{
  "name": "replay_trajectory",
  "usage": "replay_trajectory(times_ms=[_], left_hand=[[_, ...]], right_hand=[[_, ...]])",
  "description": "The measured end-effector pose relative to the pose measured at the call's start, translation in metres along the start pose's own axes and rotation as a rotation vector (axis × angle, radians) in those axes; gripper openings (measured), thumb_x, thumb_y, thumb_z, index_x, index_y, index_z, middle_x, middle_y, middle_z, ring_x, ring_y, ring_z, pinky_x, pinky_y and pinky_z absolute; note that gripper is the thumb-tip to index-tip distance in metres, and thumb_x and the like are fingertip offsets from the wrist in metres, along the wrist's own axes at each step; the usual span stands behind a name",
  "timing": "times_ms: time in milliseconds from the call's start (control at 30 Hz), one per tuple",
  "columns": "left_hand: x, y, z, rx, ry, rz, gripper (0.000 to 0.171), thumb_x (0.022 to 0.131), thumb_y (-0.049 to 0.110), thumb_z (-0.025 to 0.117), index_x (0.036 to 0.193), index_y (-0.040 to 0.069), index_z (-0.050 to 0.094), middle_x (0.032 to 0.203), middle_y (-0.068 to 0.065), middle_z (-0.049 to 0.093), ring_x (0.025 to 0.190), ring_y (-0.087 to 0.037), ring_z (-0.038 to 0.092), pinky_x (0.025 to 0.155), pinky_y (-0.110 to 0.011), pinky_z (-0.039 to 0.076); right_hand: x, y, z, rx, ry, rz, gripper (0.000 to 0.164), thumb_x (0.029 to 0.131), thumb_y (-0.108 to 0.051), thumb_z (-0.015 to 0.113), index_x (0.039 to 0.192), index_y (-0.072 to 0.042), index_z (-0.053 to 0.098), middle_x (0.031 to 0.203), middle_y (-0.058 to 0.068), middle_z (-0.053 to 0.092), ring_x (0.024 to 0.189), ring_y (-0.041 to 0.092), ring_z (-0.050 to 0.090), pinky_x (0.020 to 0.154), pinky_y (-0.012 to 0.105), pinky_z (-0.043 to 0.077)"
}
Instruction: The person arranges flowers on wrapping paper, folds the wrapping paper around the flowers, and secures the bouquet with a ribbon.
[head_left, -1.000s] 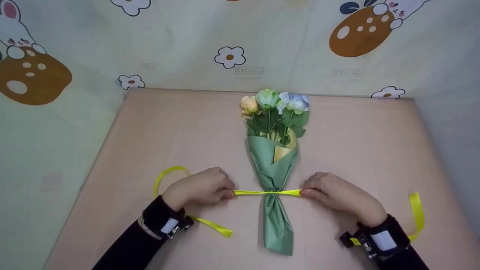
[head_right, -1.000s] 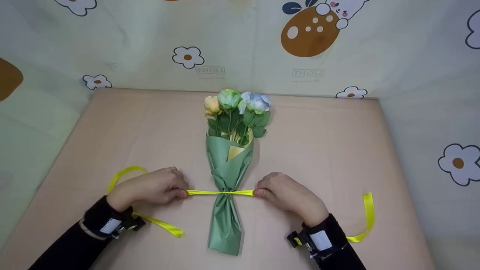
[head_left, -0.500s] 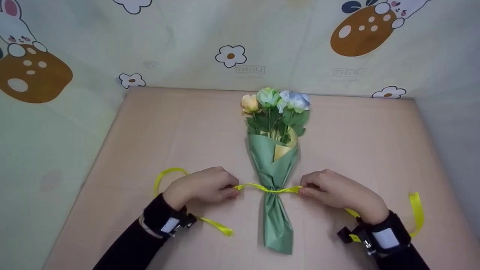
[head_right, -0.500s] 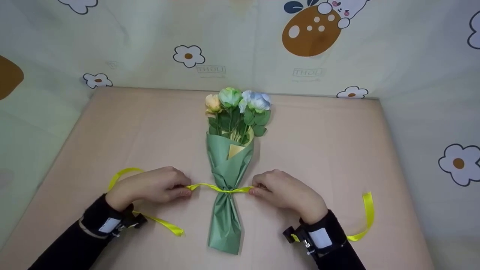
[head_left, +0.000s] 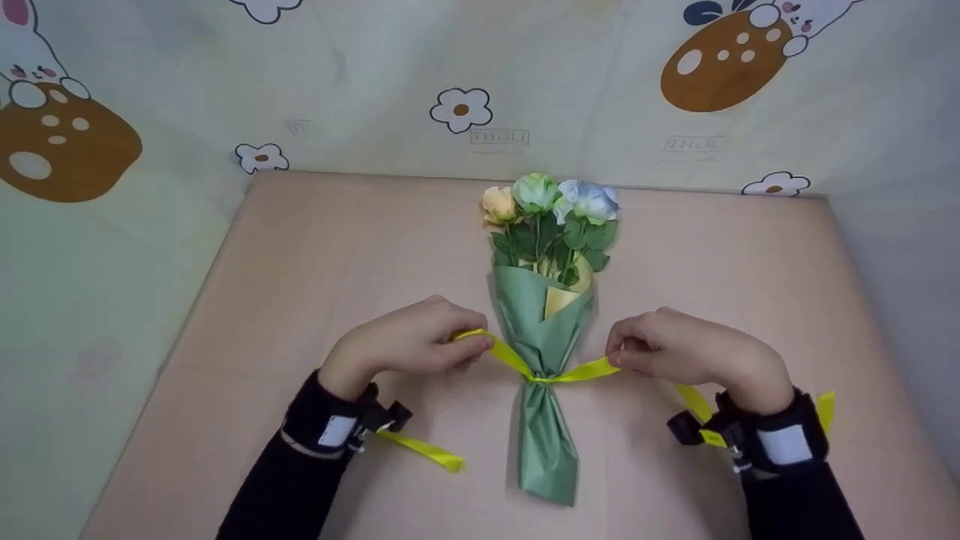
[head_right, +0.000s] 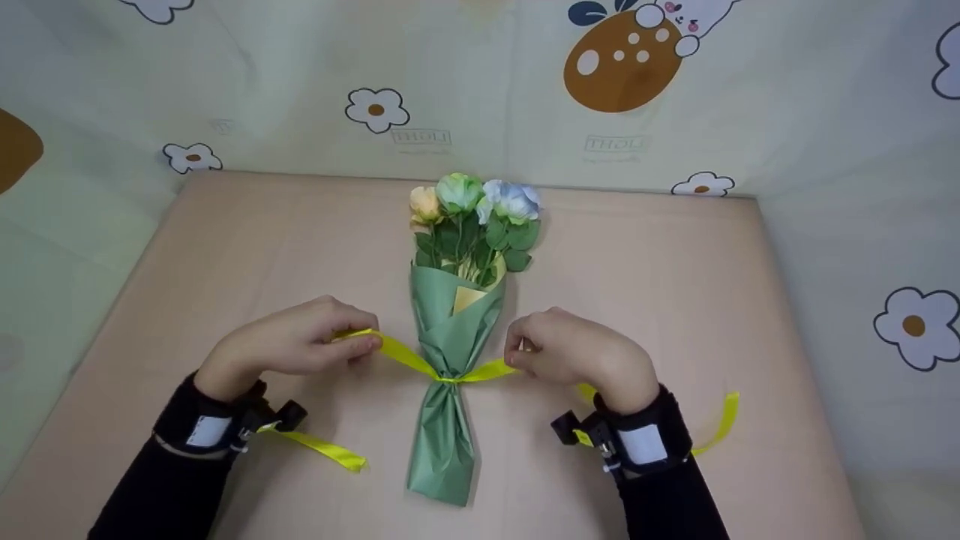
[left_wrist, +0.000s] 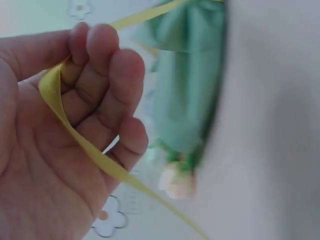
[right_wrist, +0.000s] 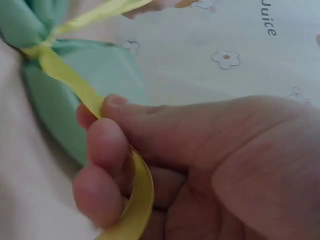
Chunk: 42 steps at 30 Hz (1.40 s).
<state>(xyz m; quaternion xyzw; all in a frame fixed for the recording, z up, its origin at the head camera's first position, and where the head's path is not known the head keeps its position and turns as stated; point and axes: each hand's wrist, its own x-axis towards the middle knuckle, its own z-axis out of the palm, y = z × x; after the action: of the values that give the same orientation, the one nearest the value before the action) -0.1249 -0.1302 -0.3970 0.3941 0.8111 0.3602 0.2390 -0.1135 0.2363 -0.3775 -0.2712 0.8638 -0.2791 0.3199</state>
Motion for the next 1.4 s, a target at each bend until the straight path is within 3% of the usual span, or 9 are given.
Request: replay_trajectory(times_ms=[167,433,667,900,1000,1100,1200,1300,1400], left_hand=[[0.011,0.021,-0.018,-0.093,0.057,0.014,0.031,0.116,0.026,0.056,0.093,0.011,0.068,0.075,0.005,0.063,0.059,-0.009,0.047,0.057,-0.025,0.038],[0.003,0.034,-0.034,-0.271,0.103,-0.038,0.05,0.118,0.026,0.053,0.072,0.009,0.061,0.055,-0.001,0.052,0.046,-0.015,0.042,0.049,-0.025,0.029],[0.003,0.037,-0.033,-0.455,0.207,0.143,0.024,0.114,0.008,0.045,0.101,-0.006,0.06,0.09,-0.006,0.06,0.084,-0.026,0.061,0.08,-0.032,0.053],[0.024,0.034,-0.024,-0.568,0.448,0.254,0.023,0.115,0.007,0.044,0.117,-0.009,0.061,0.116,-0.014,0.067,0.105,-0.031,0.061,0.094,-0.039,0.051],[0.036,0.032,-0.02,-0.61,0.487,0.279,0.025,0.117,0.008,0.041,0.122,-0.007,0.061,0.114,-0.016,0.071,0.11,-0.031,0.067,0.097,-0.04,0.053],[0.044,0.032,-0.015,-0.657,0.47,0.261,0.022,0.119,0.01,0.038,0.119,-0.002,0.056,0.093,-0.012,0.071,0.09,-0.028,0.07,0.085,-0.037,0.057],[0.051,0.033,-0.008,-0.708,0.445,0.197,0.015,0.119,0.01,0.038,0.113,0.003,0.05,0.076,-0.004,0.056,0.069,-0.019,0.056,0.068,-0.03,0.05],[0.058,0.034,-0.004,-0.735,0.432,0.127,0.019,0.12,0.013,0.037,0.109,0.005,0.051,0.076,-0.001,0.043,0.066,-0.015,0.041,0.064,-0.025,0.038],[0.062,0.035,-0.002,-0.74,0.423,0.076,0.026,0.119,0.016,0.032,0.108,0.005,0.053,0.08,-0.003,0.043,0.069,-0.016,0.039,0.066,-0.026,0.035]], right_hand=[[-0.006,-0.017,-0.028,-0.029,0.03,-0.009,0.012,0.11,-0.017,0.068,0.111,-0.016,0.08,0.096,-0.006,0.073,0.083,0.014,0.062,0.074,0.031,0.053],[-0.024,-0.016,-0.036,-0.036,0.139,0.025,0.012,0.107,-0.025,0.073,0.101,-0.017,0.081,0.085,-0.008,0.068,0.076,0.014,0.055,0.066,0.028,0.044],[-0.026,-0.006,-0.036,-0.013,0.24,0.02,0.01,0.107,-0.021,0.073,0.101,-0.015,0.079,0.08,-0.007,0.062,0.071,0.014,0.05,0.062,0.027,0.04],[-0.027,-0.001,-0.037,-0.009,0.308,-0.014,0.01,0.107,-0.022,0.074,0.1,-0.016,0.078,0.081,-0.009,0.066,0.071,0.012,0.052,0.063,0.027,0.041],[-0.027,0.003,-0.038,-0.018,0.332,-0.004,0.009,0.106,-0.022,0.076,0.098,-0.017,0.077,0.08,-0.009,0.068,0.069,0.012,0.052,0.062,0.027,0.041],[-0.027,0.008,-0.039,0.003,0.319,-0.009,0.009,0.103,-0.021,0.079,0.097,-0.017,0.076,0.079,-0.008,0.067,0.066,0.012,0.051,0.06,0.026,0.041],[-0.028,0.014,-0.041,0.03,0.296,-0.022,0.008,0.1,-0.018,0.083,0.097,-0.016,0.076,0.08,-0.007,0.068,0.066,0.011,0.052,0.059,0.025,0.043],[-0.033,0.022,-0.044,0.032,0.274,-0.008,0.009,0.097,-0.018,0.086,0.1,-0.016,0.078,0.078,-0.008,0.066,0.066,0.011,0.052,0.059,0.024,0.043],[-0.041,0.03,-0.047,0.022,0.268,0.014,0.009,0.096,-0.016,0.086,0.102,-0.016,0.079,0.075,-0.008,0.063,0.066,0.01,0.049,0.059,0.024,0.04]])
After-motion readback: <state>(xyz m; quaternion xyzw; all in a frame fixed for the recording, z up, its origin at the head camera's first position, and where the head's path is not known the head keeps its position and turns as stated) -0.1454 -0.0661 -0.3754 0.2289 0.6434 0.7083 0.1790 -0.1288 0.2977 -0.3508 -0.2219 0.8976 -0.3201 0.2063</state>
